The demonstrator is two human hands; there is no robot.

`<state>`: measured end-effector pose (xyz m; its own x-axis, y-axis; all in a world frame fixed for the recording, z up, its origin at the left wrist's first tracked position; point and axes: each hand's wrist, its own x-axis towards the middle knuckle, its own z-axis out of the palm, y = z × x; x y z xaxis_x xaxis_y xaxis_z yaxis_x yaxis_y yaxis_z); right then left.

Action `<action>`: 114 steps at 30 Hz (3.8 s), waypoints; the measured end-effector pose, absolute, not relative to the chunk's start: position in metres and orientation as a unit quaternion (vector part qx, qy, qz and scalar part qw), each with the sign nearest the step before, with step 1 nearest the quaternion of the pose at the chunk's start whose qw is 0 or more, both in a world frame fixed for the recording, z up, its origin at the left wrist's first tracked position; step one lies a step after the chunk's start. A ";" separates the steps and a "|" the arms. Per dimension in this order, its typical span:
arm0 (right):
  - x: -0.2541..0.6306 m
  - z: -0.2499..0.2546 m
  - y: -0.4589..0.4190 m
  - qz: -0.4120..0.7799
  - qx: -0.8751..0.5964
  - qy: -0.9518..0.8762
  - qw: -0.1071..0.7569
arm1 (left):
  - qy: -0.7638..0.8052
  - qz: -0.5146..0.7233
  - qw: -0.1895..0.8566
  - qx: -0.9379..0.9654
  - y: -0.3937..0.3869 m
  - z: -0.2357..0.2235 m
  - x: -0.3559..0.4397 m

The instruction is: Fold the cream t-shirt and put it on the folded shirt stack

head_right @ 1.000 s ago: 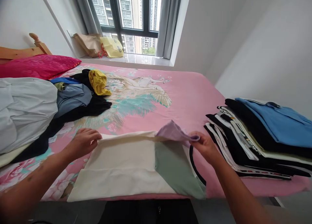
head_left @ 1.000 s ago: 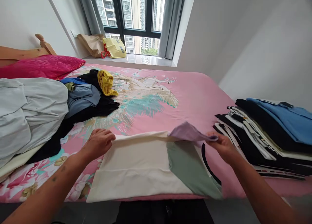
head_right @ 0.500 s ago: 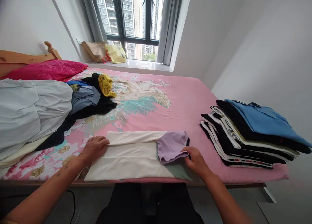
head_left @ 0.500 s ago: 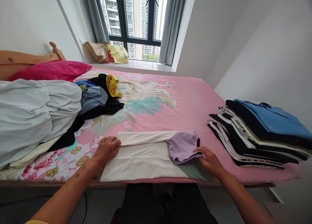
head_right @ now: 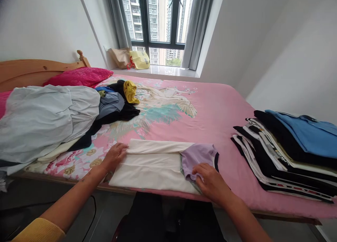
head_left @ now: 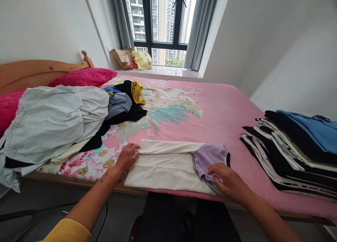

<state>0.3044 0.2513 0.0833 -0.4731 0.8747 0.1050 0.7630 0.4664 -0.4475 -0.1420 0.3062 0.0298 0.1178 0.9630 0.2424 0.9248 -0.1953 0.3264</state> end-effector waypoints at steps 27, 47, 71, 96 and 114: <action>0.262 0.074 0.308 0.129 -0.679 -0.720 0.066 | 0.573 0.135 -0.056 0.806 0.319 0.031 -0.120; 0.264 0.031 0.245 0.113 -0.634 -0.753 0.131 | 0.598 0.120 -0.042 0.791 0.312 0.021 -0.115; 0.266 0.067 0.293 0.146 -0.583 -0.753 0.269 | 0.524 0.194 0.008 0.829 0.338 0.040 -0.103; 0.388 0.040 0.277 0.267 -0.681 -0.586 0.349 | 0.430 0.200 0.082 0.876 0.296 0.045 0.026; 0.373 0.068 0.239 0.161 -0.561 -0.740 0.335 | 0.443 0.148 0.247 0.849 0.286 0.050 0.221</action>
